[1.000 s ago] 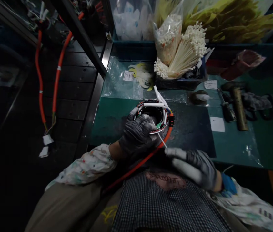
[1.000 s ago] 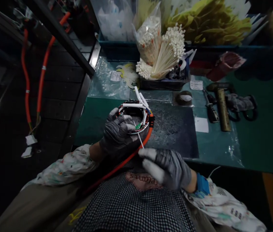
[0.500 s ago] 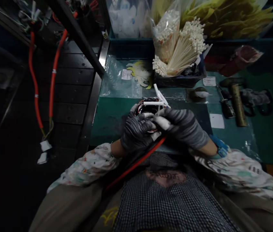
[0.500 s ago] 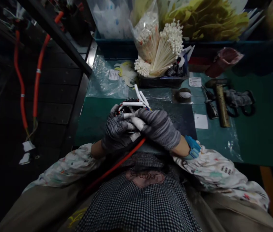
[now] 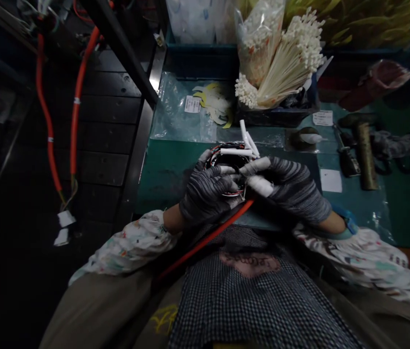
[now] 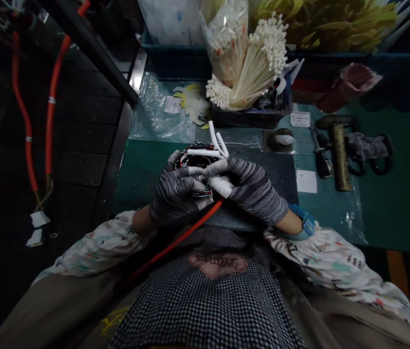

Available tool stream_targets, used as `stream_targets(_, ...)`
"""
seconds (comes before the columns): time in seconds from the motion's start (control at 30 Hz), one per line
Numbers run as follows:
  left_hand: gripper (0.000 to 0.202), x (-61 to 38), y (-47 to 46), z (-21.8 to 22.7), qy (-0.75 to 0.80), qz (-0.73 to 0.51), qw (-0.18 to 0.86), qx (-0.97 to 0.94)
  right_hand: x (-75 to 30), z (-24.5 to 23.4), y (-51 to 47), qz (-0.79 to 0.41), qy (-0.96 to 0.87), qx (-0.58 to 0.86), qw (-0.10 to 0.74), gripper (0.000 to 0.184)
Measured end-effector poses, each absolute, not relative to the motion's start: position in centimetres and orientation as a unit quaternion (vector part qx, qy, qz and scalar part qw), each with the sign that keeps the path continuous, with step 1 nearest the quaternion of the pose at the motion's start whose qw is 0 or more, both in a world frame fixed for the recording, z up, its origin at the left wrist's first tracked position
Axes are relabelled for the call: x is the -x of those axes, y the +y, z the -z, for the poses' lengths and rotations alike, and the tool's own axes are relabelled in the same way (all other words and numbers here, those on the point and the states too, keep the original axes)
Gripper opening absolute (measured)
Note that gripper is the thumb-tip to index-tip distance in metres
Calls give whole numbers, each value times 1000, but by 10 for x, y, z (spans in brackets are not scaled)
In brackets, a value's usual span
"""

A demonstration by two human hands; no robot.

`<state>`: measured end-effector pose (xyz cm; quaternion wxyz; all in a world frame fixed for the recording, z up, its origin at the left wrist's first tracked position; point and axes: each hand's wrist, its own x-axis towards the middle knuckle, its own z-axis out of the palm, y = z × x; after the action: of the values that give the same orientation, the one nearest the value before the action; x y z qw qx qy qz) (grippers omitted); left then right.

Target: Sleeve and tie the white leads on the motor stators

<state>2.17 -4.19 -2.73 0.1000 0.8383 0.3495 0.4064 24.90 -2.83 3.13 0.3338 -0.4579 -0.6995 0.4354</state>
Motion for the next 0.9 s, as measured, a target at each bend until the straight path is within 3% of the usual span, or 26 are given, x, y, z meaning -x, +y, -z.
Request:
stream_targets(0.13,19,-20,-43,29,359,-402,110,-835,-250,-31,-29,-429,-705,461,326,11)
stream_targets(0.3,21,-17,-41,34,344,-411,105,-838,-259,-25,-36,-380,-812,344,278,21)
stream_targets(0.47,15,-14,-39,33,336,-382,146,-849,-261,-26,-39,-297,-840,392,228,24)
stream_targets(0.63,7,-16,-39,28,323,-420,138,-837,-271,-22,-30,-249,-931,223,146,25)
stream_targets(0.73,11,-18,-41,25,350,-383,151,-842,-268,-21,-37,-261,-937,161,165,24)
stream_targets(0.8,16,-19,-42,25,358,-368,155,-844,-255,-25,-41,-294,-916,189,198,23)
stream_targets(0.9,15,-19,-41,27,352,-392,126,-840,-229,-31,-34,-284,-866,340,233,25)
